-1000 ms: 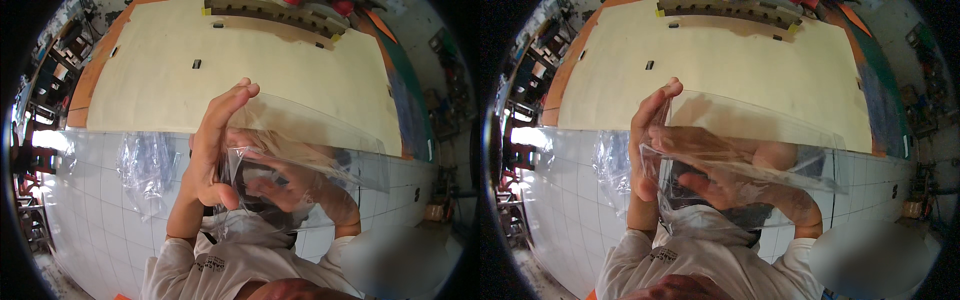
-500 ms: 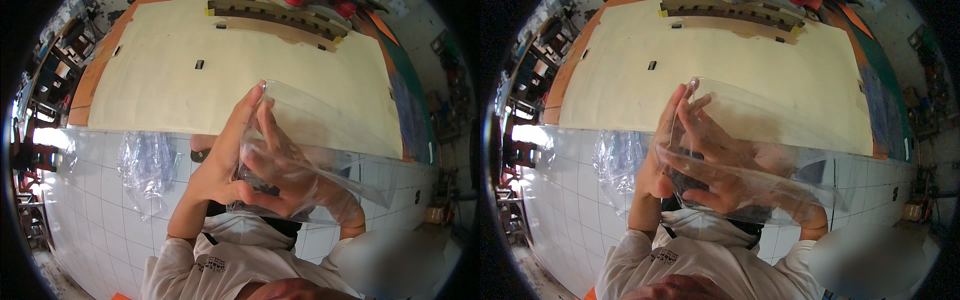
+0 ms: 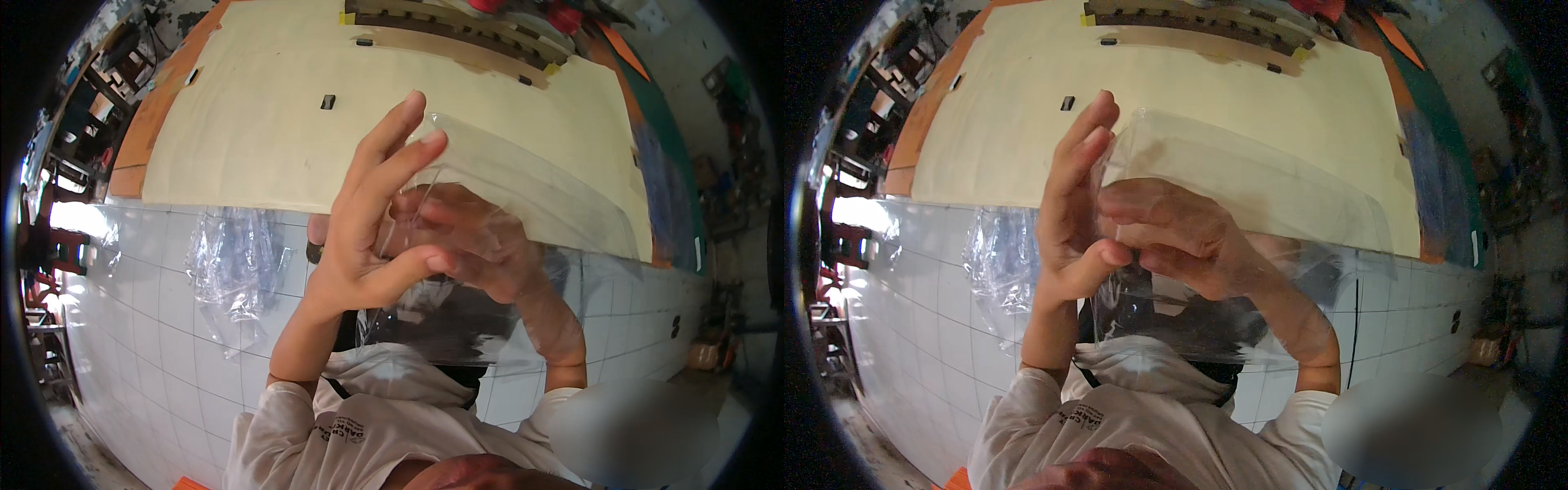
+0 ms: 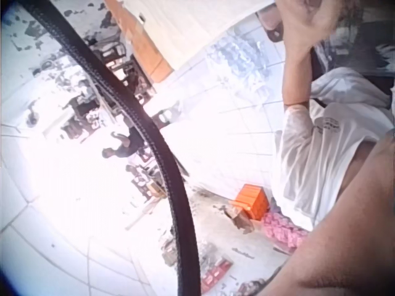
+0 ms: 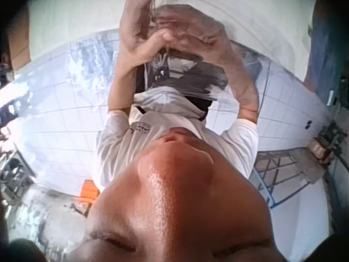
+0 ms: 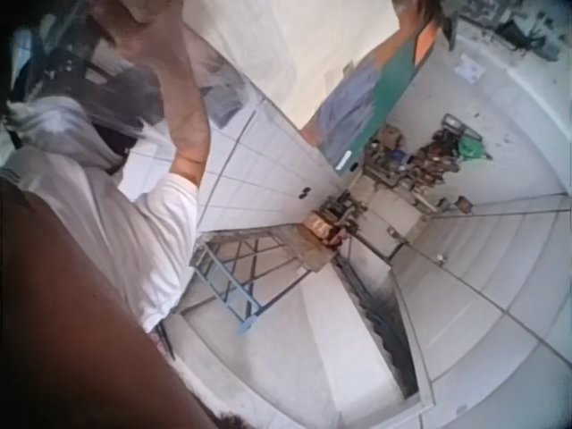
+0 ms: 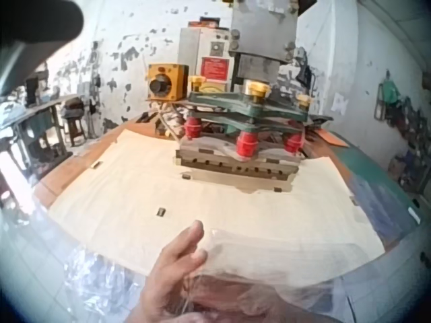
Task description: The person assembles a clear plastic box by folding along the creases, tucking in the corner flaps, and shaping the panels into a three-dimensional container by hand.
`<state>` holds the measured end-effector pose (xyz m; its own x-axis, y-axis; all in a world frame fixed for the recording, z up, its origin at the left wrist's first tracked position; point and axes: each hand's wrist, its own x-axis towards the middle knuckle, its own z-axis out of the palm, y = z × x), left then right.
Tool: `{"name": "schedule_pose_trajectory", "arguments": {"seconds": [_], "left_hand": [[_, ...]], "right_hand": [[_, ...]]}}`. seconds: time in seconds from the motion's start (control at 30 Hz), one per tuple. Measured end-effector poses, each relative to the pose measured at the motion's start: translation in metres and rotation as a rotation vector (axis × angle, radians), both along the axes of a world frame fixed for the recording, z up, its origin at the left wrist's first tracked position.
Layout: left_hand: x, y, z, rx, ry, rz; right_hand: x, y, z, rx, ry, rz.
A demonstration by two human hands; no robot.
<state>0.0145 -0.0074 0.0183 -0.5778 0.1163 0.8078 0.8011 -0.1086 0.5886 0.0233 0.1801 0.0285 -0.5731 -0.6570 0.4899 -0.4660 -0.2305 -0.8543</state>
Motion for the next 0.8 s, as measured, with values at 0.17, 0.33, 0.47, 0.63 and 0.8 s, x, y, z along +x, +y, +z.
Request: {"name": "schedule_pose_trajectory", "arguments": {"seconds": [0.17,0.33,0.47,0.63,0.8], "left_hand": [[-0.008,-0.008,0.014,-0.051,0.092,0.012],[0.005,-0.015,0.032,-0.198,0.042,-0.036],[0.018,-0.012,0.04,-0.249,0.008,-0.058],[0.01,-0.018,0.034,-0.195,-0.013,-0.172],[0.01,-0.02,0.031,-0.161,-0.093,-0.219]], "right_hand": [[0.013,-0.009,0.011,-0.137,-0.28,0.041],[0.018,-0.004,0.02,-0.213,-0.528,0.078],[0.022,-0.003,0.021,-0.192,-0.506,0.072],[0.033,-0.016,0.03,-0.286,-0.651,0.181],[0.031,-0.018,0.022,-0.299,-0.714,0.348]]}}
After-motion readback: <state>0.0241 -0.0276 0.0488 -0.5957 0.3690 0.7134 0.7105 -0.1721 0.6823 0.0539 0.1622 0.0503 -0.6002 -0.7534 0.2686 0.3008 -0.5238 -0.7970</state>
